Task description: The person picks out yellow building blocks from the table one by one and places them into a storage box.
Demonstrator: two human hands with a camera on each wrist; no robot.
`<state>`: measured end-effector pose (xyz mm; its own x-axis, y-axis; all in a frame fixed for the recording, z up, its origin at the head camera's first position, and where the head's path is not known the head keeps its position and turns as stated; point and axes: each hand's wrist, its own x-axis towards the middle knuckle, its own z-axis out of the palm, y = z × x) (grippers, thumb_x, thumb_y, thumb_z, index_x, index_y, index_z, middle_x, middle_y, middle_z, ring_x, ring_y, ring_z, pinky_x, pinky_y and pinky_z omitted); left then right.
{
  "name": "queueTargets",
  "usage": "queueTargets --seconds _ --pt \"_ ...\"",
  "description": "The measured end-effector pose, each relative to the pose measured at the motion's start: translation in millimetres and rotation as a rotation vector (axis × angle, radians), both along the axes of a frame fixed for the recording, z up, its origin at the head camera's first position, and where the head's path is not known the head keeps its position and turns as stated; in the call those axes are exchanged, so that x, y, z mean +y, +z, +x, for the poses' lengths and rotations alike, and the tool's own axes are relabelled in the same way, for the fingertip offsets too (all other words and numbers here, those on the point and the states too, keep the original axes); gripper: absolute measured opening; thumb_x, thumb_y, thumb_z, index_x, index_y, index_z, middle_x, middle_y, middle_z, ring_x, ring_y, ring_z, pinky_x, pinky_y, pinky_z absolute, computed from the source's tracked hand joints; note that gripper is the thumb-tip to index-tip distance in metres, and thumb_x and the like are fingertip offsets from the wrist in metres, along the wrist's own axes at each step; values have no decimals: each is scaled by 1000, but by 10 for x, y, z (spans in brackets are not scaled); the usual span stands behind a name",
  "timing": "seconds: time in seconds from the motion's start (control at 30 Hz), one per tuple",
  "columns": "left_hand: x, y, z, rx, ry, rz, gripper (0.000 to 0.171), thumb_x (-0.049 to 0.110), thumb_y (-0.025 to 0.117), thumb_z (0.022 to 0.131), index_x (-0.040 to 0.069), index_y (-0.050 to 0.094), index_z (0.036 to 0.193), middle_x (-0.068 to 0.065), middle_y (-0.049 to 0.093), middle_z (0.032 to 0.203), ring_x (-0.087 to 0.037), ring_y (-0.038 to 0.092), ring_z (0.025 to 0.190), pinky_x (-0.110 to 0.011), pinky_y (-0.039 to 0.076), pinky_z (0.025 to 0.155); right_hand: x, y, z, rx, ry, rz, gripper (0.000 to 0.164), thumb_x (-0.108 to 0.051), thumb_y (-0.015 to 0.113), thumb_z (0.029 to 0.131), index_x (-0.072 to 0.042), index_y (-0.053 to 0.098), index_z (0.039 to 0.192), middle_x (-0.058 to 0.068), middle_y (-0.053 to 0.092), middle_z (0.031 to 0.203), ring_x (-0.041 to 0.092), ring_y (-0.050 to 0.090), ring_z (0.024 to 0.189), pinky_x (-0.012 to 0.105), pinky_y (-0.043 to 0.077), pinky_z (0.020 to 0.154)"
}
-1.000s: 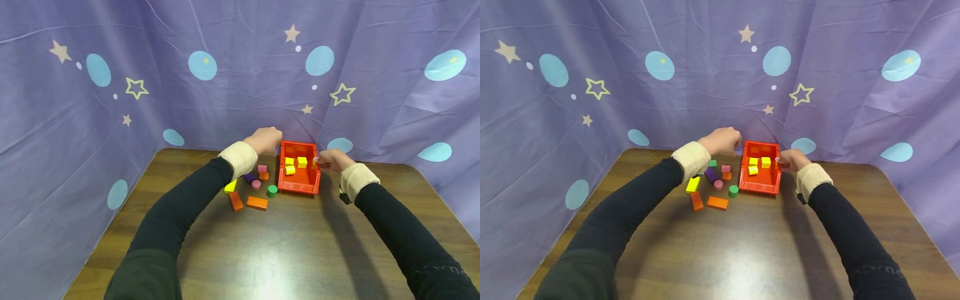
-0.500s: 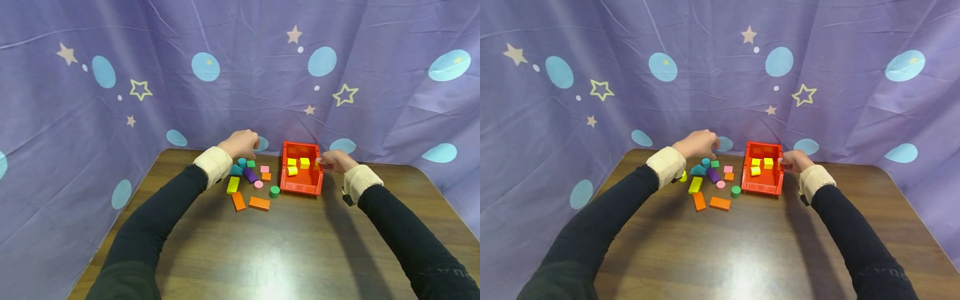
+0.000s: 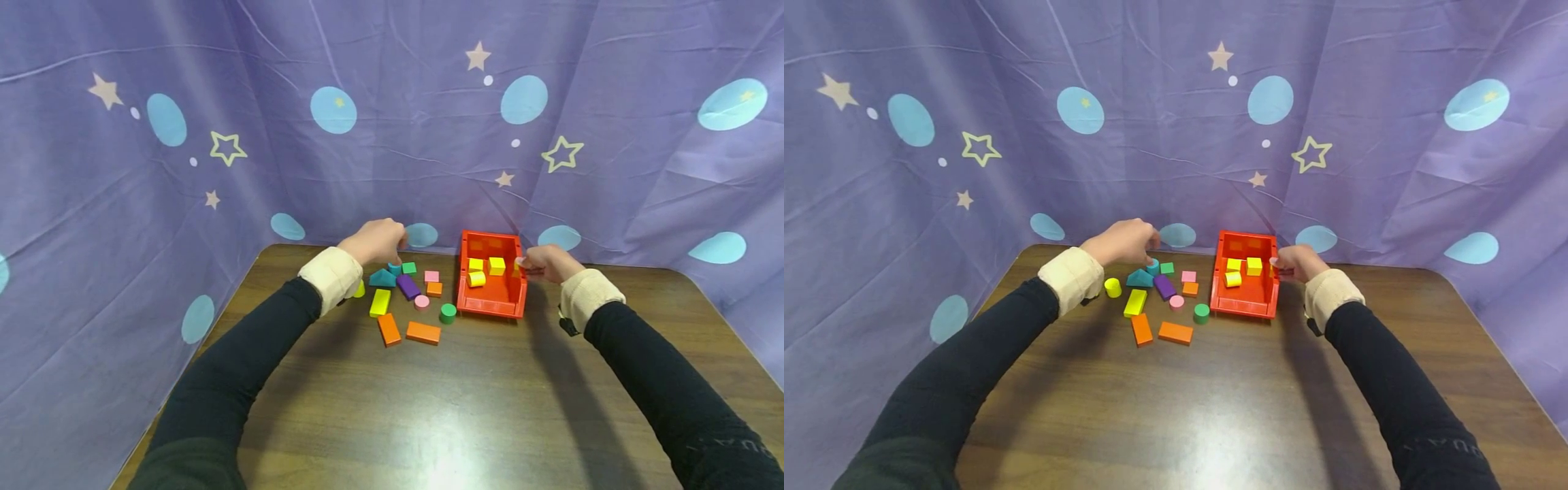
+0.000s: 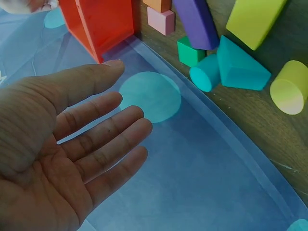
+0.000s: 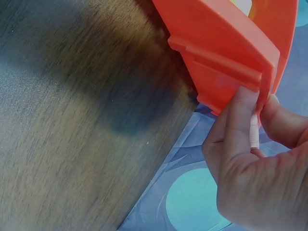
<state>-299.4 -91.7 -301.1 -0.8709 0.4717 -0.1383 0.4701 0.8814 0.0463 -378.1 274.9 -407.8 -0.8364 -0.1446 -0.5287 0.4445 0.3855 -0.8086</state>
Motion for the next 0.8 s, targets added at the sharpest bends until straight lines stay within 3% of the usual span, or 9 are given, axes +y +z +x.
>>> queueTargets --seconds 0.13,0.2,0.37,0.53,0.8 --pt "-63 -38 -5 -2 1 8 26 18 82 87 7 73 108 -8 71 109 -24 64 97 -40 53 88 -87 131 135 9 -6 15 18 -1 58 99 -3 53 82 3 55 78 15 57 72 28 53 74" --pt "-99 -57 -7 5 2 9 26 17 82 86 6 73 108 -8 71 108 -24 64 96 -40 53 88 -182 245 260 29 -24 73 17 -1 50 102 -2 53 85 2 55 77 13 57 72 27 53 75" --pt "-185 -97 17 8 20 4 28 16 82 85 4 73 109 -8 71 105 -24 64 96 -40 53 88 -253 392 409 21 -38 57 21 0 45 103 -2 52 84 0 54 73 10 55 66 25 53 69" --pt "-293 -169 59 6 43 14 31 16 83 85 2 73 111 -10 71 105 -26 64 97 -42 53 88 -261 439 463 18 -48 51 21 3 44 103 0 52 84 0 53 75 10 54 67 23 52 69" --pt "-476 -389 78 -1 67 31 42 16 81 87 2 70 125 -14 70 125 -32 65 115 -47 51 99 -255 432 472 35 -46 57 15 3 44 102 6 53 91 1 51 75 10 54 67 23 53 67"
